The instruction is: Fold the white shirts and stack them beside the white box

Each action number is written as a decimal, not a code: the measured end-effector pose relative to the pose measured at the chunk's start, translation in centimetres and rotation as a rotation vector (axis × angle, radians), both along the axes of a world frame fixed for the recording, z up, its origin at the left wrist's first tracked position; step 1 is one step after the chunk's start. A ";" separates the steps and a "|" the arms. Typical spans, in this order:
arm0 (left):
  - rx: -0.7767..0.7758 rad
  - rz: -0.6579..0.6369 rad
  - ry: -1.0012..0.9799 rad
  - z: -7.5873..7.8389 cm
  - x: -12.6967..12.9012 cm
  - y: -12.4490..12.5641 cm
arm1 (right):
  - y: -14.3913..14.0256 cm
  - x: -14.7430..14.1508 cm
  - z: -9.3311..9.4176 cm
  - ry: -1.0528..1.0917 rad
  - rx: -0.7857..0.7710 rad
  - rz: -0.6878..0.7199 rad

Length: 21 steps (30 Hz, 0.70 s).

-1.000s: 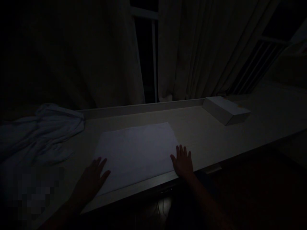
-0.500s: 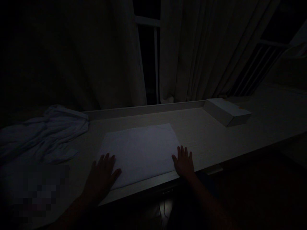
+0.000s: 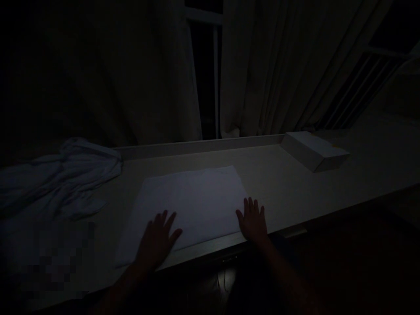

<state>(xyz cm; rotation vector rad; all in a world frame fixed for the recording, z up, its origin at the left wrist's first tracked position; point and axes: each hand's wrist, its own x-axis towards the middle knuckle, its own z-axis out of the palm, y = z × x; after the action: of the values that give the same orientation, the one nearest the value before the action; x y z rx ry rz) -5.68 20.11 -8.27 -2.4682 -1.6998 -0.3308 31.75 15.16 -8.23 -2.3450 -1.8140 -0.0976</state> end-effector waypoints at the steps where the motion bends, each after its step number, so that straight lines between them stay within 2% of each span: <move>1: 0.006 0.047 0.023 -0.1 -2.2 0.3 | 0.0 0.0 0.0 -0.001 0.004 0.000; 3: 0.016 0.110 0.048 -0.1 -5.7 0.7 | 0.0 0.1 -0.1 -0.001 0.004 -0.004; 6: 0.007 0.123 0.065 -0.1 -7.8 0.8 | 0.1 0.1 -0.1 0.001 -0.012 -0.004; 12: 0.034 0.140 0.048 0.0 -6.8 0.1 | 0.1 0.1 -0.3 0.000 -0.032 -0.011; 16: 0.036 0.132 0.040 -0.5 -6.9 -0.6 | -0.4 0.5 -0.1 0.001 -0.056 -0.017; 19: 0.043 0.137 0.034 -0.8 -6.9 -1.1 | -0.7 -0.3 1.3 -0.034 -0.034 -0.023; 21: 0.045 0.146 0.031 -0.9 -6.7 -1.3 | -0.6 -2.8 2.9 -0.050 0.013 0.082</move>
<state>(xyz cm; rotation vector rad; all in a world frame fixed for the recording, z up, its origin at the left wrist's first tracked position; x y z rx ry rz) -12.35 18.81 -9.13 -2.2902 -1.8256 -0.3091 28.99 14.60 -5.29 -2.2763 -1.9236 -0.1577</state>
